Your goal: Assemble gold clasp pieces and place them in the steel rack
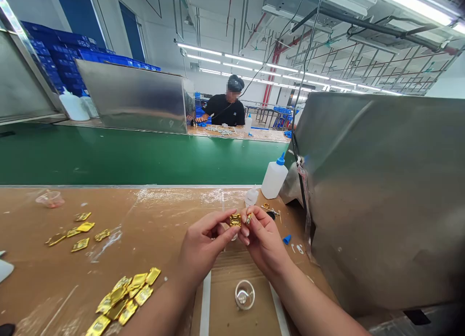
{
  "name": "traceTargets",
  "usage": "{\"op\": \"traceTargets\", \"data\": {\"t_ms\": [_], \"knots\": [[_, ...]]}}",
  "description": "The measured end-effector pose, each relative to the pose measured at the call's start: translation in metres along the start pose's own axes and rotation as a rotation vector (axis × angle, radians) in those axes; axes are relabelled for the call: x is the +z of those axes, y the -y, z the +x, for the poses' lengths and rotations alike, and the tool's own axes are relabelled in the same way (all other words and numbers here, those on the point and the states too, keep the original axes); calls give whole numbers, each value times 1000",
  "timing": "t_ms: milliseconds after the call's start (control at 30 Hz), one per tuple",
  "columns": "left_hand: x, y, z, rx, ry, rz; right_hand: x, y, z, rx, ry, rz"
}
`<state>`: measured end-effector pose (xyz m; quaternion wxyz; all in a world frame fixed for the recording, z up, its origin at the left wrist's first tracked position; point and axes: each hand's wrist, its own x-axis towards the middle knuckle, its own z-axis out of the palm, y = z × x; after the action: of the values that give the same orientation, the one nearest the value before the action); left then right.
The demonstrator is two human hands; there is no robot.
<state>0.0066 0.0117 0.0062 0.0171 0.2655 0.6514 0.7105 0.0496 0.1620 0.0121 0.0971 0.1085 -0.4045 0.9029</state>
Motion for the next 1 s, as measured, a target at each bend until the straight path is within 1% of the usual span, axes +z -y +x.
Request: {"op": "traceTargets", "data": {"t_ms": [233, 367, 433, 500, 600, 700, 767, 867, 1000], "knots": [[0, -1, 2, -75, 14, -80, -4, -1, 0, 34, -25, -69], [1, -3, 2, -67, 10, -131, -5, -2, 0, 37, -31, -91], [1, -5, 2, -80, 29, -135, -6, -2, 1, 22, -55, -131], [2, -6, 2, -127, 63, -141, -7, 1, 1, -39, -71, -232], [2, -5, 2, -188, 79, -147, -8, 8, -1, -191, -55, -494], [3, -3, 2, -192, 75, -134, -9, 16, -3, -325, -29, -773], [3, -2, 2, -188, 84, -119, -10, 20, -5, -401, -5, -912], [2, -1, 0, -189, 89, -89, -12, 23, -6, -477, 27, -1020], [2, -1, -1, -150, 89, -83, -13, 25, -7, -526, 46, -1086]]}}
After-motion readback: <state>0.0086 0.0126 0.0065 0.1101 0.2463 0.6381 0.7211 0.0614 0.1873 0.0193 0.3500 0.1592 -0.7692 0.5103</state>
